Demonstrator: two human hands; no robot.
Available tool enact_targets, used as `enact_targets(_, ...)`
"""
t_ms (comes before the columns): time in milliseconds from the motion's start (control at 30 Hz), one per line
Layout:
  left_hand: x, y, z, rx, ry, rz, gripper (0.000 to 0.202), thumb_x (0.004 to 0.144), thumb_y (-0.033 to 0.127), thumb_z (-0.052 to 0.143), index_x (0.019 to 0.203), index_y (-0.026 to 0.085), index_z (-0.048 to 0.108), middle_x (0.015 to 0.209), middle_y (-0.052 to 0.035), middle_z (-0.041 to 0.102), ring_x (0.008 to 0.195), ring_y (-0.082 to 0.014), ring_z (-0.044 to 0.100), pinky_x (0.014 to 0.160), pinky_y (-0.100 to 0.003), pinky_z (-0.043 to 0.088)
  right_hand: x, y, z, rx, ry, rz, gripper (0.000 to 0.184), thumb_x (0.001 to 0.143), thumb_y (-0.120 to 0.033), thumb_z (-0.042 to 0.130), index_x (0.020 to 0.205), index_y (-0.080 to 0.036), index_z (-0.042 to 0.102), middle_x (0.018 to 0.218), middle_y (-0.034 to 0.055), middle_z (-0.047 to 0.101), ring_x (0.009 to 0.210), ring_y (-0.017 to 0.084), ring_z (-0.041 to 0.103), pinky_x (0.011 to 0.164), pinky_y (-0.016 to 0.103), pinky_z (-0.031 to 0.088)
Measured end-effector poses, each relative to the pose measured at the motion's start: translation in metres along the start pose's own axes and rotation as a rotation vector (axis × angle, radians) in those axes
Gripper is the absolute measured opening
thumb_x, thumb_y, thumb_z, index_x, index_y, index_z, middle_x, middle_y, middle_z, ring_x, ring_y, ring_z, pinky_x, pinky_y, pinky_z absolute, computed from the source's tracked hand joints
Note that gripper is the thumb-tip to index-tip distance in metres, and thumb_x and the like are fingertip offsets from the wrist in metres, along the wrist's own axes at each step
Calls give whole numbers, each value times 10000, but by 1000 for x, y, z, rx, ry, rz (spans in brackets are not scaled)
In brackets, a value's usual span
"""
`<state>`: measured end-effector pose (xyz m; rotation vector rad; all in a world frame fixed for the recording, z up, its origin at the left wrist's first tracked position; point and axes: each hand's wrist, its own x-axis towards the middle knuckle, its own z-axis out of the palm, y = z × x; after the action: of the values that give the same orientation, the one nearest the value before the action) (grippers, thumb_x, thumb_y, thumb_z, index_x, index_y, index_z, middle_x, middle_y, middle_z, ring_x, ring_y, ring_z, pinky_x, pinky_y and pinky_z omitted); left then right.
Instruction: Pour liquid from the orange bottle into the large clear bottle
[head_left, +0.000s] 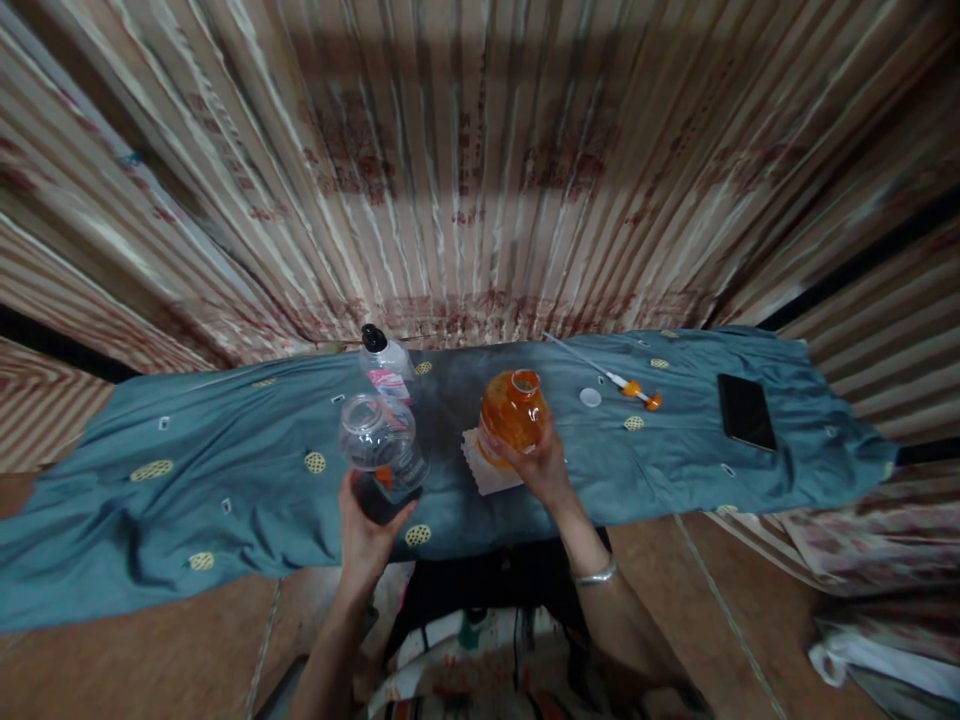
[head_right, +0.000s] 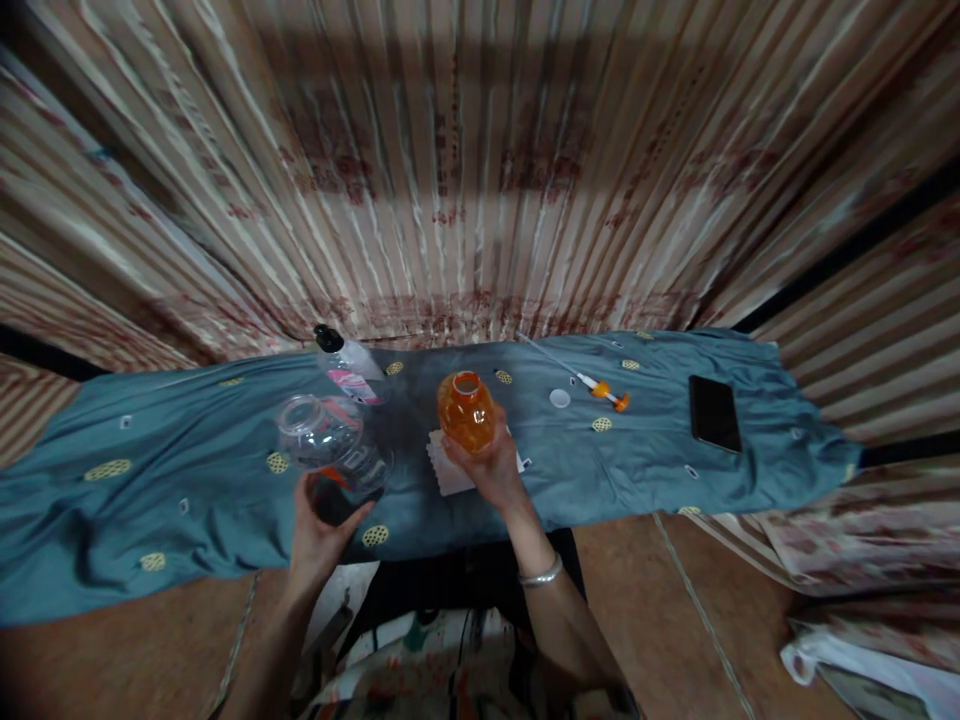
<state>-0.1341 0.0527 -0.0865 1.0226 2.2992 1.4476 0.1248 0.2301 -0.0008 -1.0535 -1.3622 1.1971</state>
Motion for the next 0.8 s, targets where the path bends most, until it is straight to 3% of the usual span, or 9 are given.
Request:
enact_targets(133, -48, 16, -21, -96, -41, -69, 659, 853, 827, 921, 1230, 316, 744, 1237, -105, 814, 1182, -408, 846, 1140, -635, 715, 12, 1, -12, 71, -115, 37, 940, 641, -591, 1159, 1456, -292, 797, 1377, 115, 944, 1322, 408, 916, 1246, 638, 726)
enact_targets(233, -61, 35, -7, -195, -174, -71, 570, 865, 784, 945, 1152, 314, 798, 1103, -84, 846, 987, -352, 861, 962, -537, 753, 18, -2, -16, 119, -179, 86, 940, 578, -665, 1180, 1372, -295, 840, 1332, 85, 966, 1264, 384, 938, 1157, 582, 780)
enact_targets(333, -41, 57, 33, -313, -289, -18, 845, 787, 692, 1058, 1489, 325, 765, 1500, -146, 844, 1351, -406, 851, 1173, -579, 711, 22, -7, -19, 164, -204, 82, 918, 590, -687, 1177, 1359, -297, 862, 1291, 71, 976, 1242, 389, 947, 1111, 602, 802)
enact_targets(400, -17, 71, 66, -385, -343, 32, 1242, 636, 642, 1166, 1711, 346, 620, 1814, -183, 673, 1699, -456, 657, 1368, -623, 591, 23, -10, -22, 211, -254, 83, 900, 624, -666, 1172, 1389, -306, 862, 1303, 65, 972, 1279, 410, 939, 1140, 658, 790)
enact_targets(533, 24, 92, 126, -492, -447, 98, 1575, 484, 595, 1251, 1836, 316, 492, 1965, -216, 497, 1850, -488, 465, 1484, -656, 460, 28, -16, -29, 196, -318, 97, 814, 629, -651, 1181, 1290, -286, 878, 1327, 66, 958, 1464, 428, 864, 1273, 667, 715)
enact_targets(567, 29, 94, 138, -511, -471, 106, 1496, 559, 596, 1236, 1831, 304, 506, 1950, -215, 517, 1817, -481, 511, 1477, -670, 470, 30, -17, -30, 180, -314, 95, 806, 608, -655, 1190, 1254, -281, 884, 1316, 66, 958, 1501, 430, 843, 1295, 655, 700)
enact_targets(667, 33, 94, 160, -531, -537, 89, 796, 1019, 558, 978, 1689, 254, 673, 1749, -180, 700, 1544, -403, 742, 1287, -678, 651, 31, -15, -31, 141, -301, 83, 893, 556, -680, 1205, 1304, -297, 904, 1370, 66, 953, 1552, 423, 810, 1338, 629, 670)
enact_targets(733, 31, 88, 167, -520, -569, 62, 535, 1132, 513, 857, 1575, 232, 748, 1604, -153, 774, 1380, -345, 803, 1167, -615, 717, 30, -9, -35, 103, -281, 66, 1048, 537, -697, 1208, 1461, -327, 879, 1500, 80, 920, 1588, 410, 786, 1369, 621, 640)
enact_targets(800, 28, 82, 169, -504, -583, 39, 495, 1135, 510, 858, 1530, 225, 765, 1551, -142, 791, 1327, -323, 814, 1126, -579, 731, 28, 1, -48, 72, -247, 51, 1219, 512, -720, 1208, 1603, -348, 811, 1644, 115, 854, 1647, 408, 742, 1397, 632, 601)
